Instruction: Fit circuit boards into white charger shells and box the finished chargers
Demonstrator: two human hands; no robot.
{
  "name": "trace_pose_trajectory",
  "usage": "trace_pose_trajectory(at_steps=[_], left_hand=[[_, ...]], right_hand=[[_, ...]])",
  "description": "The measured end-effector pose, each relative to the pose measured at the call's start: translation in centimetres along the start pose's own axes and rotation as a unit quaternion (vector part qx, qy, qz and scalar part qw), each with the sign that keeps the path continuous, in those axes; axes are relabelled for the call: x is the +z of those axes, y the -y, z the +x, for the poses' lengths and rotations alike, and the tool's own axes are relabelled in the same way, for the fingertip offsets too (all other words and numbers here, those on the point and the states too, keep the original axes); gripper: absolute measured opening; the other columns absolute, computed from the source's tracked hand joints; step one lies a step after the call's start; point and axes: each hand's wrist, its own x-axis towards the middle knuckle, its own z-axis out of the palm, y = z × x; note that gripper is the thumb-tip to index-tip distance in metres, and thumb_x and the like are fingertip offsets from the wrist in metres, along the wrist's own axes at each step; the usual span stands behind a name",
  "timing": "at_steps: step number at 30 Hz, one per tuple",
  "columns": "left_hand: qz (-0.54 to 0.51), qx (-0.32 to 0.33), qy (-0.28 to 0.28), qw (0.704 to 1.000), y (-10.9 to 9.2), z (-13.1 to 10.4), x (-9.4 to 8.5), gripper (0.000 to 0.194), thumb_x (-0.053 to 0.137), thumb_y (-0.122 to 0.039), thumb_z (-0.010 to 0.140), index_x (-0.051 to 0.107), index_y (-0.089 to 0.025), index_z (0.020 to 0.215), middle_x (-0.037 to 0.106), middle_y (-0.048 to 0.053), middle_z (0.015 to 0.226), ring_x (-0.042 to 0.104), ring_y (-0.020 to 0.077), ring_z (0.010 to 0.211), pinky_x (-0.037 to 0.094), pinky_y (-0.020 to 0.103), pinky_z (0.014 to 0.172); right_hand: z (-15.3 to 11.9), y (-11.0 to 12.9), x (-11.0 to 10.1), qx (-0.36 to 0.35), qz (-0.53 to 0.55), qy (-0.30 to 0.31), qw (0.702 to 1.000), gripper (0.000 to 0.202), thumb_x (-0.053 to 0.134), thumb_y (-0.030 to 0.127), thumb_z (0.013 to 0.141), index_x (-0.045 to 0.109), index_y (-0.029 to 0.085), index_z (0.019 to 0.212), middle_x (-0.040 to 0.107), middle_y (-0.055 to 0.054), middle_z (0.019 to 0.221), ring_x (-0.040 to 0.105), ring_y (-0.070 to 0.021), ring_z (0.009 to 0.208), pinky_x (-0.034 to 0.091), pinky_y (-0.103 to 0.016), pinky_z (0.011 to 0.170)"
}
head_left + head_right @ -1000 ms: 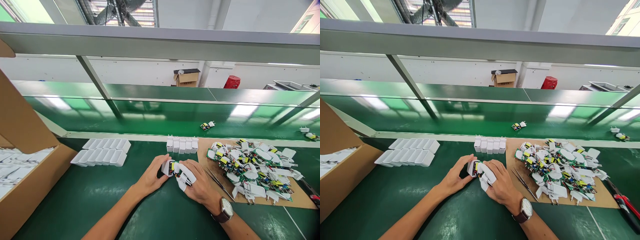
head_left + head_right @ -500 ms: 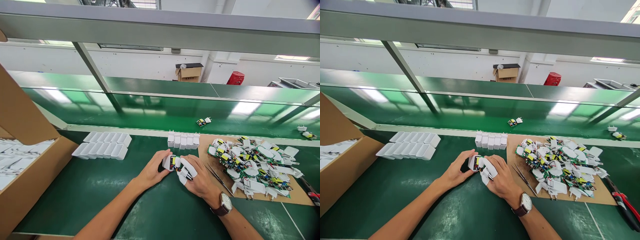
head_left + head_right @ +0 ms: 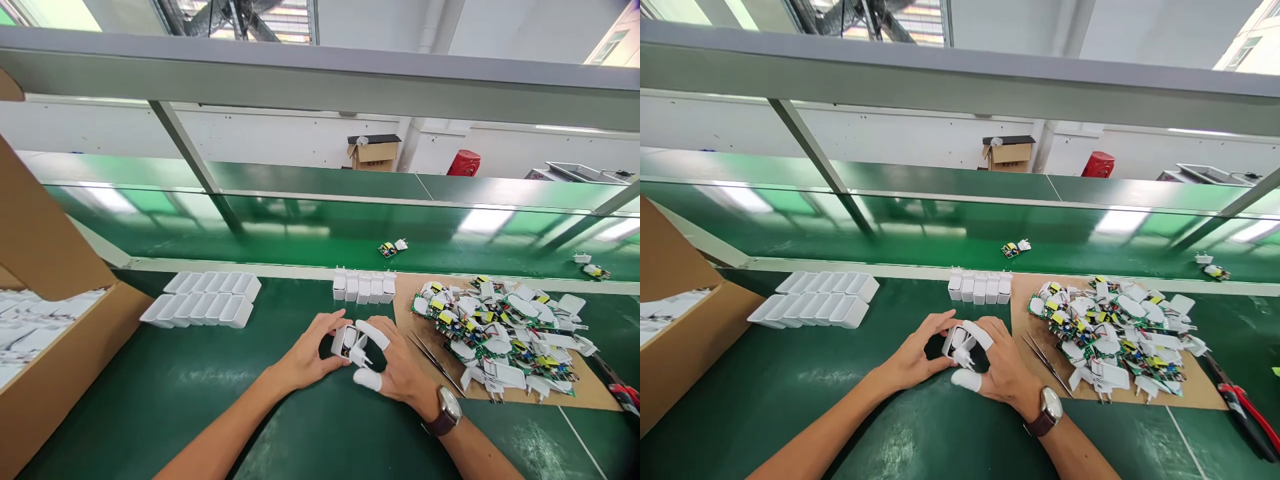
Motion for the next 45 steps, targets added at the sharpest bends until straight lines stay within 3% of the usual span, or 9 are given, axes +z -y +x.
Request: trace_pose_trajectory(at_steps=[4, 10, 17, 19, 25, 28, 32, 39, 45], left_hand=[[-0.088, -0.092, 0.064, 0.99, -0.2, 0.0, -0.7, 0.07, 0.066, -0.031, 0.094, 0.036, -0.028, 0.157, 0.066, 0.011, 0.14, 0.068, 0.0226, 0.116, 0.055, 0.042, 0.105], [-0.074, -0.123, 0.022, 0.989, 0.3, 0.2, -1.3, 0.044, 0.059, -0.041, 0.097, 0.062, -0.022, 0.137, 0.076, 0.009, 0.113, 0.073, 0.0207, 0.098, 0.061, 0.035, 0.094], [0.02, -0.058, -0.233, 0.971, -0.1, 2.0, -4.1, 0.026, 0.059, -0.044, 0.098, 0.075, -0.024, 0.103, 0.076, 0.006, 0.105, 0.074, 0.0198, 0.084, 0.065, 0.036, 0.082], [0.061, -0.03, -0.257, 0.964, -1.4, 4.1, -5.8, 0.026, 0.06, -0.045, 0.097, 0.075, -0.024, 0.101, 0.076, 0.006, 0.106, 0.073, 0.0202, 0.086, 0.064, 0.037, 0.084], [0.232, -0.048, -0.056, 0.97, -4.1, 15.5, -7.9, 0.043, 0.053, -0.052, 0.096, 0.069, -0.023, 0.123, 0.069, 0.01, 0.133, 0.07, 0.0265, 0.108, 0.057, 0.042, 0.097], [0.298, -0.093, 0.057, 0.948, -3.1, 21.5, -6.5, 0.049, 0.058, -0.049, 0.091, 0.065, -0.022, 0.131, 0.064, 0.011, 0.143, 0.066, 0.0316, 0.121, 0.054, 0.042, 0.101], [0.334, -0.132, 0.116, 0.926, -0.6, 26.9, -3.8, 0.054, 0.073, -0.039, 0.074, 0.067, -0.019, 0.124, 0.067, 0.017, 0.139, 0.063, 0.0376, 0.127, 0.052, 0.04, 0.1], [0.362, -0.197, 0.146, 0.899, 0.3, 30.4, -2.0, 0.06, 0.073, -0.029, 0.067, 0.061, -0.012, 0.123, 0.077, 0.02, 0.108, 0.073, 0.0375, 0.103, 0.056, 0.043, 0.085], [0.253, -0.14, 0.192, 0.938, -5.3, 30.1, 1.3, 0.062, 0.062, -0.041, 0.082, 0.051, -0.016, 0.138, 0.073, 0.012, 0.122, 0.074, 0.0254, 0.104, 0.058, 0.033, 0.088]], right_hand=[[-0.1, -0.3, 0.0, 0.057, 0.079, -0.003, 0.995, 0.04, 0.046, 0.014, 0.102, 0.055, 0.027, 0.139, 0.063, -0.011, 0.13, 0.063, -0.0222, 0.118, 0.057, -0.042, 0.101], [-1.0, -1.2, 1.4, 0.04, 0.008, 0.088, 0.995, 0.039, 0.058, 0.017, 0.098, 0.059, 0.023, 0.136, 0.062, -0.013, 0.138, 0.065, -0.0251, 0.122, 0.057, -0.04, 0.103], [-1.2, -0.3, 1.9, 0.005, -0.038, 0.026, 0.999, 0.019, 0.06, 0.02, 0.099, 0.066, 0.021, 0.117, 0.067, -0.009, 0.117, 0.067, -0.0186, 0.099, 0.059, -0.029, 0.086], [-1.2, -0.4, 2.3, 0.001, -0.066, 0.052, 0.996, 0.012, 0.062, 0.02, 0.097, 0.069, 0.021, 0.106, 0.067, -0.007, 0.11, 0.066, -0.0181, 0.093, 0.058, -0.027, 0.079], [-1.4, -1.1, 3.6, 0.0, -0.117, 0.074, 0.99, 0.013, 0.063, 0.022, 0.095, 0.071, 0.019, 0.105, 0.066, -0.009, 0.109, 0.061, -0.0193, 0.091, 0.055, -0.027, 0.07], [-1.5, -1.2, 3.8, -0.012, -0.148, 0.082, 0.986, 0.011, 0.066, 0.025, 0.092, 0.072, 0.017, 0.099, 0.066, -0.01, 0.109, 0.061, -0.0197, 0.088, 0.053, -0.026, 0.064], [-1.4, -1.2, 3.6, -0.044, -0.198, 0.1, 0.974, 0.016, 0.07, 0.032, 0.089, 0.072, 0.017, 0.094, 0.068, -0.01, 0.114, 0.062, -0.0192, 0.083, 0.05, -0.026, 0.057], [-1.1, -1.7, 3.5, -0.104, -0.227, 0.089, 0.964, 0.021, 0.071, 0.042, 0.091, 0.072, 0.021, 0.089, 0.068, -0.009, 0.117, 0.063, -0.0181, 0.083, 0.047, -0.024, 0.052], [-0.8, -1.0, 3.3, -0.087, -0.234, 0.087, 0.964, 0.018, 0.075, 0.04, 0.088, 0.073, 0.022, 0.087, 0.069, -0.006, 0.106, 0.064, -0.0178, 0.08, 0.05, -0.026, 0.051]])
